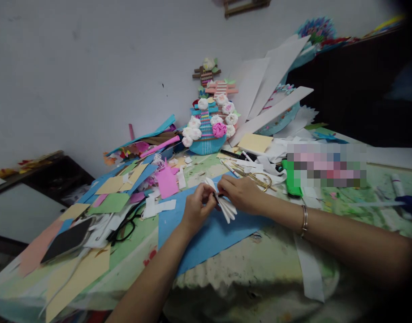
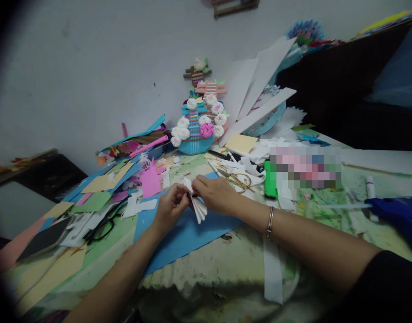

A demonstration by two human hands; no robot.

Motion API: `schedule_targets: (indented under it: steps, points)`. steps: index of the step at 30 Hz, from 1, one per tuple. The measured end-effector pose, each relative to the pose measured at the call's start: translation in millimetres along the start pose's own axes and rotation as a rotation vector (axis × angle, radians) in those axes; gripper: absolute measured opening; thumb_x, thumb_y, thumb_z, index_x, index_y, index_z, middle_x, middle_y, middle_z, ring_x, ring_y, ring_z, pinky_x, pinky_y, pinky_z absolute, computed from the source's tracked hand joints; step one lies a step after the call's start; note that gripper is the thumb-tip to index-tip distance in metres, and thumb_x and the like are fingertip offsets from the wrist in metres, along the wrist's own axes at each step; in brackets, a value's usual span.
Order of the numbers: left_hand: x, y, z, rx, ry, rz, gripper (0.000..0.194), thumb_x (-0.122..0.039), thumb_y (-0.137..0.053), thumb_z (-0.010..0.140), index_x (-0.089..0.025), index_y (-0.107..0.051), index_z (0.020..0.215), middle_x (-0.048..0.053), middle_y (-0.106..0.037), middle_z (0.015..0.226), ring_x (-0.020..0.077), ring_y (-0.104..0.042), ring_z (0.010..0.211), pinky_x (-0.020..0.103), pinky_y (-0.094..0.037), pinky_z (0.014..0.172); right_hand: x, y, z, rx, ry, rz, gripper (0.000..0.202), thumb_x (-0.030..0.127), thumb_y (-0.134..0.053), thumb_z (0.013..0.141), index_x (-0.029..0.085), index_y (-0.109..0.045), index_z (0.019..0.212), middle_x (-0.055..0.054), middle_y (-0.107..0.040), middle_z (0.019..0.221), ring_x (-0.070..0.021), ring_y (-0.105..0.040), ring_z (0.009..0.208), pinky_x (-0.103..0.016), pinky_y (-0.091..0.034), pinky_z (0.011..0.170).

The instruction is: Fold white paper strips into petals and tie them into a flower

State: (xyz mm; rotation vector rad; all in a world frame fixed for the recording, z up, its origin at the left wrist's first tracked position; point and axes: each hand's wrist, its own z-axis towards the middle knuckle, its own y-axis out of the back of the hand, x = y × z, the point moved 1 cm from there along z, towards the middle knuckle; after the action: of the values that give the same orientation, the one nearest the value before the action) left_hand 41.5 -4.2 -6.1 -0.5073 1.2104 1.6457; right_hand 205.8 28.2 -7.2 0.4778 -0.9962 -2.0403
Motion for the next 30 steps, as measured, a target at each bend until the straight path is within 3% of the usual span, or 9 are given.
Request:
schedule_targets:
  steps: [3,8,13,20,26,30]
  points:
    - [-0.2,0.2,-0.5,-0.011,-0.028,0.053,0.001,-0.02,-0.047,0.079,-0.02,-0.047,0.08,-0.004,-0.056,0.064,0.0102,-0.054,0.053,0.02,-0.036,0.051,-0.1,-1.3,0.4,0.033,-0.004,0.213,0.007,0.014,-0.045,0.086,0.015,-0.052,0.085,-0.005,-0.056,0.081,-0.0125,-0.045,0.063,-0.024,-0.027,0.053]
    - [-2.0,-0.6,-2.0,-0.003,-0.063,0.11,0.004,-0.016,-0.043,0.077,-0.02,-0.045,0.076,-0.005,-0.045,0.062,0.0101,-0.043,0.053,0.023,-0.033,0.055,3.6,-1.3,1.5,0.017,0.034,0.511,0.011,0.006,-0.043,0.082,0.016,-0.049,0.081,-0.004,-0.053,0.08,-0.014,-0.047,0.072,-0.024,-0.037,0.065]
    - [-1.1,-0.5,1.0,0.004,-0.046,0.134,0.007,-0.014,-0.042,0.076,-0.019,-0.046,0.075,-0.004,-0.044,0.065,0.0111,-0.041,0.056,0.024,-0.031,0.057,4.8,-1.5,1.9,0.032,-0.047,0.569,0.011,0.005,-0.047,0.077,0.015,-0.05,0.078,-0.002,-0.053,0.075,-0.013,-0.046,0.069,-0.023,-0.035,0.064]
    - [10.1,-3.2,5.2,0.094,0.046,0.09,0.006,-0.019,-0.044,0.078,-0.018,-0.05,0.076,-0.003,-0.047,0.065,0.0116,-0.042,0.058,0.023,-0.033,0.056,0.3,-6.7,0.8,0.219,-0.288,0.652,0.005,0.013,-0.052,0.079,0.015,-0.054,0.075,0.004,-0.051,0.062,-0.0096,-0.043,0.057,-0.021,-0.03,0.056]
    - [13.0,-4.6,5.2,0.235,0.081,-0.003,0.017,-0.03,-0.038,0.086,-0.018,-0.048,0.079,-0.002,-0.053,0.066,0.0128,-0.052,0.061,0.024,-0.04,0.057,-2.5,-9.6,-1.7,0.265,-0.367,0.754,0.01,0.022,-0.058,0.076,0.015,-0.053,0.082,0.003,-0.055,0.067,-0.0102,-0.046,0.059,-0.021,-0.033,0.055]
    - [10.9,-2.2,6.0,0.236,0.05,0.068,0.008,-0.022,-0.043,0.08,-0.018,-0.049,0.076,-0.003,-0.05,0.062,0.0122,-0.046,0.058,0.024,-0.035,0.056,-5.3,-12.9,-1.1,0.285,-0.366,0.779,0.012,0.017,-0.06,0.072,0.015,-0.055,0.083,0.002,-0.056,0.07,-0.0102,-0.048,0.062,-0.02,-0.034,0.055]
